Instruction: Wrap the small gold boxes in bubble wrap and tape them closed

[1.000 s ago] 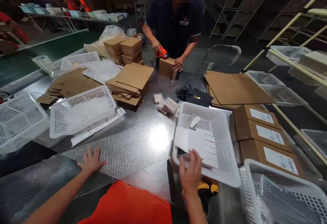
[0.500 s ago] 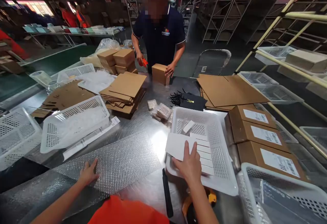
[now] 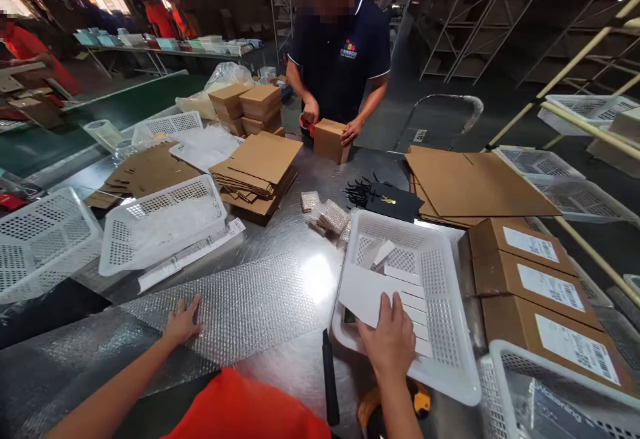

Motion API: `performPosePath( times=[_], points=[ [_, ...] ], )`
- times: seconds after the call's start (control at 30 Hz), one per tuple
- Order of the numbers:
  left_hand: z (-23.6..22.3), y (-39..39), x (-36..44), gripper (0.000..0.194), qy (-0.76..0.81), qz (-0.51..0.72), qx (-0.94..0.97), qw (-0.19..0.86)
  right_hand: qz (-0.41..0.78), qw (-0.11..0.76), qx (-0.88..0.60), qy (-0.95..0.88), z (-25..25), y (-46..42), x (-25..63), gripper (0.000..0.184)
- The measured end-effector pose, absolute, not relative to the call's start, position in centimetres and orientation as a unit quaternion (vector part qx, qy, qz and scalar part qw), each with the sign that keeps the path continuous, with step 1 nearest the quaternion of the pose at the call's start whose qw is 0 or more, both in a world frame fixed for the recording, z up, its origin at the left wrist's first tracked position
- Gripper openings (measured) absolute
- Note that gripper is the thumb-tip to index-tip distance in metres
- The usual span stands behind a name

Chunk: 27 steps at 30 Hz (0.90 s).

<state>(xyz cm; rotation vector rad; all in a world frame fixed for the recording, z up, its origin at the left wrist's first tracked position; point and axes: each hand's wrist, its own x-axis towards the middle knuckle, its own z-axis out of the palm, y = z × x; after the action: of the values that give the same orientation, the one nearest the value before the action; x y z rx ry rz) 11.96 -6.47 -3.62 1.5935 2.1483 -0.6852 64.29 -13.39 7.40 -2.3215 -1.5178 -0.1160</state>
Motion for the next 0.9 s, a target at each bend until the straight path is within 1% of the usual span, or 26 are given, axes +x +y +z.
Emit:
performPosePath(
  times=[0.07,0.17,0.23,0.3,0.4,0.47,0.57,0.67,0.8,0.9],
  points=[
    [-3.9,-6.5,11.7,0.089,0.762,-0.234,0.572,0.190,-0.027,0.200,-0.833,-0.515,8.0,-12.8,63.9,0.066],
    [-4.5,-6.5,11.3,0.093,0.762,-0.214,0.575,0.208,0.038,0.287,-0.846,-0.447,8.5,-12.5,64.2,0.071],
    [-4.8,-6.6,11.1,0.094,0.767,-0.206,0.564,0.226,0.083,0.330,-0.854,-0.394,8.5,-12.6,64.9,0.073],
    [-5.0,-6.6,11.1,0.094,0.778,-0.199,0.547,0.236,0.102,0.350,-0.857,-0.365,8.5,-12.7,65.4,0.074],
    [-4.9,-6.7,11.3,0.094,0.792,-0.184,0.530,0.240,0.098,0.365,-0.850,-0.366,8.4,-12.6,65.2,0.072],
    [-4.7,-6.7,11.5,0.094,0.793,-0.176,0.528,0.247,0.085,0.349,-0.856,-0.371,8.6,-12.4,64.3,0.071],
    [-4.5,-6.8,11.7,0.093,0.794,-0.170,0.526,0.253,0.054,0.277,-0.882,-0.376,8.8,-12.0,62.4,0.072],
    [-4.5,-6.8,11.7,0.093,0.795,-0.174,0.525,0.250,-0.002,0.212,-0.893,-0.398,8.7,-11.8,60.4,0.070],
    [-5.1,-6.9,11.3,0.093,0.786,-0.179,0.543,0.235,-0.068,0.205,-0.874,-0.436,7.9,-12.2,59.2,0.061],
    [-5.6,-6.9,11.0,0.092,0.777,-0.198,0.555,0.222,-0.087,0.209,-0.863,-0.452,7.3,-12.8,59.3,0.060]
  ],
)
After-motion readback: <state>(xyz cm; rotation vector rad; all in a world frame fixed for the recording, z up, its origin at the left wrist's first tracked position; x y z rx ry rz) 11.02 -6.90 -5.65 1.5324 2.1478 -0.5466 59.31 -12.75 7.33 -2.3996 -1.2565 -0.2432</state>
